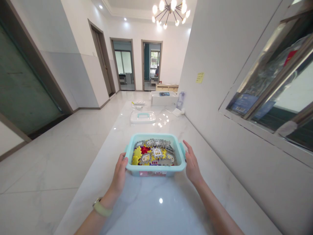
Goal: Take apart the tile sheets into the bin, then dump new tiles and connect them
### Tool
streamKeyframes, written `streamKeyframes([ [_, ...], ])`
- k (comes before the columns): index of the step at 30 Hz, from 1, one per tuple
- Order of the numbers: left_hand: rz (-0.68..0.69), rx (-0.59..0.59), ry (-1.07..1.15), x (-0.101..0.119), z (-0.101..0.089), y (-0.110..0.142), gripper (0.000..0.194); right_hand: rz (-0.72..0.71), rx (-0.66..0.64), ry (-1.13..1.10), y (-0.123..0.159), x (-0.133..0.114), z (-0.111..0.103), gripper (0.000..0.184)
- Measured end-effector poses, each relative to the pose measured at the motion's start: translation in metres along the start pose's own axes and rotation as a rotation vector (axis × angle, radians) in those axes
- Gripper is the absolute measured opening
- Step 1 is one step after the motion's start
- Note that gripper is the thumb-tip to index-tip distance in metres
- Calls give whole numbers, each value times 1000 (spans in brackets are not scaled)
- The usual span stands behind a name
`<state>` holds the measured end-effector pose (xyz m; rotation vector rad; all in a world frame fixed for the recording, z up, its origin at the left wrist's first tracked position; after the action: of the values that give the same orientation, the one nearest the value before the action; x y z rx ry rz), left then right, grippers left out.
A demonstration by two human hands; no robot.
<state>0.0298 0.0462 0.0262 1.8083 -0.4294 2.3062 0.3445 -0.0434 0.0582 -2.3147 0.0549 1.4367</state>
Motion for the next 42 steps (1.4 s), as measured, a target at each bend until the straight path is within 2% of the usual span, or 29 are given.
streamKeyframes([
  [5, 9, 11, -9, 2, 0, -1, 41, 10, 13, 15, -1, 2, -2, 47],
  [13, 21, -26, -44, 0, 1, 0, 40, 162, 69, 16, 0, 18, -1, 45],
  [21, 26, -12, -21, -1, -1, -2, 40, 179, -15, -122, -7, 36, 10, 41],
  [42, 32, -51, -71, -3, 0, -3, 39, 135, -107, -7, -8, 18, 13, 33],
])
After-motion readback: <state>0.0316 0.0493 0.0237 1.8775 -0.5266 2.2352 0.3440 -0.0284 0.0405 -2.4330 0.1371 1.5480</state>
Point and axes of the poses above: each hand's wrist, its own y-axis away from the middle knuckle, its own z-axis out of the palm, x = y × z, the point moved 9 cm from there along -y, towards the middle knuckle, and after that the axes turned 12 degrees about -x, right-handed, at the moved point
